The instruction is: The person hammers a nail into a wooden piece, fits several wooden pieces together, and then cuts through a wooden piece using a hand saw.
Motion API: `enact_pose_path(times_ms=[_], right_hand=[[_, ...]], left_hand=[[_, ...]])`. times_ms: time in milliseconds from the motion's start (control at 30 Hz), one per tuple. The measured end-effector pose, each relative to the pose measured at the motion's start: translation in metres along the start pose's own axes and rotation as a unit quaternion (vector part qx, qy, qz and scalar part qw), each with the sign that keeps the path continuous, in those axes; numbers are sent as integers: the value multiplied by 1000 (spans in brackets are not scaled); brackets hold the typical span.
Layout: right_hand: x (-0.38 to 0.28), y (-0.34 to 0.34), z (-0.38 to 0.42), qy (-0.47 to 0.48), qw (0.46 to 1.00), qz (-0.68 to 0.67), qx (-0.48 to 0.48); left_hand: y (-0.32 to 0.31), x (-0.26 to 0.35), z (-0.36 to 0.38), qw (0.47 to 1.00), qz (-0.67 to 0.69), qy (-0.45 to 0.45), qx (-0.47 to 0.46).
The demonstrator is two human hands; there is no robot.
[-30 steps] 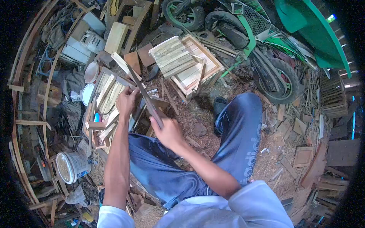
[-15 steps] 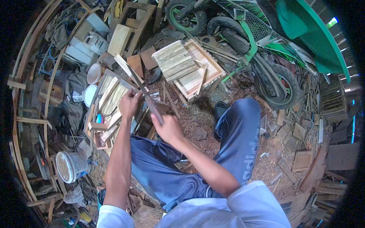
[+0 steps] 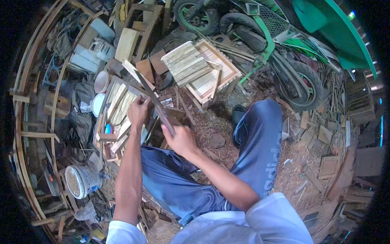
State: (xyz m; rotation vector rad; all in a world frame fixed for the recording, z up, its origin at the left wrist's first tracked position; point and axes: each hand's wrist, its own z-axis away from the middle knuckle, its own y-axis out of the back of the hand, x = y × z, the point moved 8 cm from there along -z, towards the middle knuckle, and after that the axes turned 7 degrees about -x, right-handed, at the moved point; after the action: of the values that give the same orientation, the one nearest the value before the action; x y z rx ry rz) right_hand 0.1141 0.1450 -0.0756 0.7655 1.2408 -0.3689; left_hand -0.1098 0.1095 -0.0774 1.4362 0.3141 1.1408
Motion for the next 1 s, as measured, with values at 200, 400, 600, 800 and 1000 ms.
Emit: enact_pose_path(times_ms=[200,400,600,800,1000], right_hand=[[4,38,73,-66,996,-15,-52],[1,32,53,-29,999,-18,-25],[-8,15,5,-15,999,-24,-20],[18,45,106,-78,995,17,-54],[-7,6,-19,-19,999,16,-38]], left_hand=[[-1,0,1,1000,17,5,-11],[-2,-3,1,1000,-9,1,-2],[-9,-7,-5,1000,-1,-4,-15],[0,-3,0,1000,-23,3,0],[-3,-4,-4,1000,5,-5,7]])
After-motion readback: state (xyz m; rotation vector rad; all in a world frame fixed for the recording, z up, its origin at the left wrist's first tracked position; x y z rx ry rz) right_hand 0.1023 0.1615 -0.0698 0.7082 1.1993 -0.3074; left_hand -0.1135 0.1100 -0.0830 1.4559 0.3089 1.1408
